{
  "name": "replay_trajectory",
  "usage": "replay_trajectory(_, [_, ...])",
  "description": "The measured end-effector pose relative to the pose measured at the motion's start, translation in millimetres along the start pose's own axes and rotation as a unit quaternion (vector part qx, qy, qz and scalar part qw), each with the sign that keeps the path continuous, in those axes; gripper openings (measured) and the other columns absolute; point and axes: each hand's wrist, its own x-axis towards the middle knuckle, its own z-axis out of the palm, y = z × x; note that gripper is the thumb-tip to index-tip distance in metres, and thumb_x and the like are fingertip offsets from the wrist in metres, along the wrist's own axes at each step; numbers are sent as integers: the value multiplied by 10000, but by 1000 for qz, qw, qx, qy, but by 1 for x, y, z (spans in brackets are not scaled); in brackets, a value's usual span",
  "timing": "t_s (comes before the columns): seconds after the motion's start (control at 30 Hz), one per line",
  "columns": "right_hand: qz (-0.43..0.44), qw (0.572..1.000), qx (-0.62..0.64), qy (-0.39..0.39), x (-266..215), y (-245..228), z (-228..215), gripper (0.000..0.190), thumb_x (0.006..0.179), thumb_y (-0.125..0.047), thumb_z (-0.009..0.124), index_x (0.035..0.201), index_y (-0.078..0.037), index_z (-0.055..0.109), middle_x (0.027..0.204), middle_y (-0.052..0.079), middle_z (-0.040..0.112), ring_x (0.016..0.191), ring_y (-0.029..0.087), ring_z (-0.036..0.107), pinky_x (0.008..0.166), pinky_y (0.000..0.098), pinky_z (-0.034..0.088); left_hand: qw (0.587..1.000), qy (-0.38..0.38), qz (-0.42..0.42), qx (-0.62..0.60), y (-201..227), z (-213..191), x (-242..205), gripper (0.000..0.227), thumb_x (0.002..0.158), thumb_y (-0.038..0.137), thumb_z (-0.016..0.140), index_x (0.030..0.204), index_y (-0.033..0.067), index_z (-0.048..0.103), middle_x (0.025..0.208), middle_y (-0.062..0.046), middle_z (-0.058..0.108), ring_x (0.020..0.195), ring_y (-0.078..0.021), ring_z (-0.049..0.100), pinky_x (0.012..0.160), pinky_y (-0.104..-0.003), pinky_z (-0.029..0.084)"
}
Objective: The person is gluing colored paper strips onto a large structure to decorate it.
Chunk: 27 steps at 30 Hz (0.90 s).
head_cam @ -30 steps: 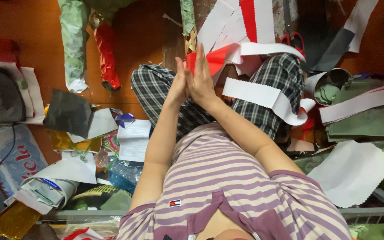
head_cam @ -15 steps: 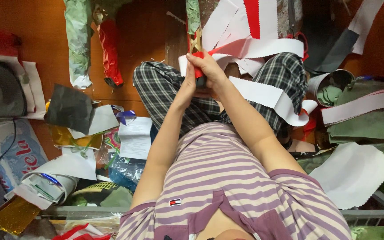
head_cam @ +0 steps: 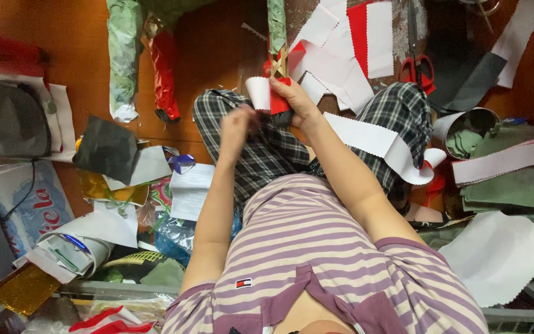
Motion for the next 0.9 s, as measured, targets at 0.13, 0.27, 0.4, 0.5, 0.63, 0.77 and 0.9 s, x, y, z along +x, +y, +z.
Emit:
replay_trajectory(0.13, [8,1000,-14,-7,-1,2,-1,556,918,-325,754,1384,-112,538,1140,45,675,977,129,707,875,327,599,976,-162,-113,-94,62,54,-17,587,1081,490,361,1447,53,500,1371,-78,611,1163,-110,635,914,-288,557])
replay_trajectory(0.27, [1,999,35,-28,2,4,-2,601,931,-293,783,1451,-145,521,1140,24,629,957,135,673,797,334,592,977,22,12,-211,79,56,5,639,1113,482,403,1492,-33,410,1369,-203,548,1174,-267,553,995,-402,483])
replay_trajectory(0.4, [10,1000,-2,17,1,10,1,610,969,-273,785,1451,-76,467,1064,90,627,818,215,635,595,355,538,958,255,64,-116,133,16,32,663,1110,491,346,1465,-63,421,1365,-107,553,1278,-222,539,1102,-369,433])
replay_trajectory(0.5, [-30,993,-79,82,-26,-8,35,707,902,-270,779,1484,-155,394,1142,90,645,880,189,662,685,339,587,972,232,29,-7,177,13,60,651,1190,427,364,1225,-159,645,1007,-302,589,857,-371,522,888,-507,475])
replay_trajectory(0.63, [-111,987,-77,86,-40,12,18,639,946,-289,706,1486,-166,390,1220,79,614,985,168,636,792,328,564,858,184,359,319,183,89,105,330,1076,209,495,1146,-19,723,1151,-182,671,1105,-344,605,974,-510,469])
replay_trajectory(0.77, [-221,969,-68,89,-31,21,-12,553,1004,-319,612,1489,-180,385,1324,63,574,1124,138,602,933,312,533,757,78,314,567,192,173,91,298,1035,232,603,1261,56,684,1472,-189,516,1392,-379,460,1265,-617,228])
replay_trajectory(0.9, [-329,939,-56,80,7,65,-84,479,1063,-354,521,1492,-194,381,1428,45,535,1264,108,571,1075,295,504,829,15,326,455,233,162,38,945,746,530,756,1455,-28,475,1548,-265,307,1437,-439,245,1114,-690,77])
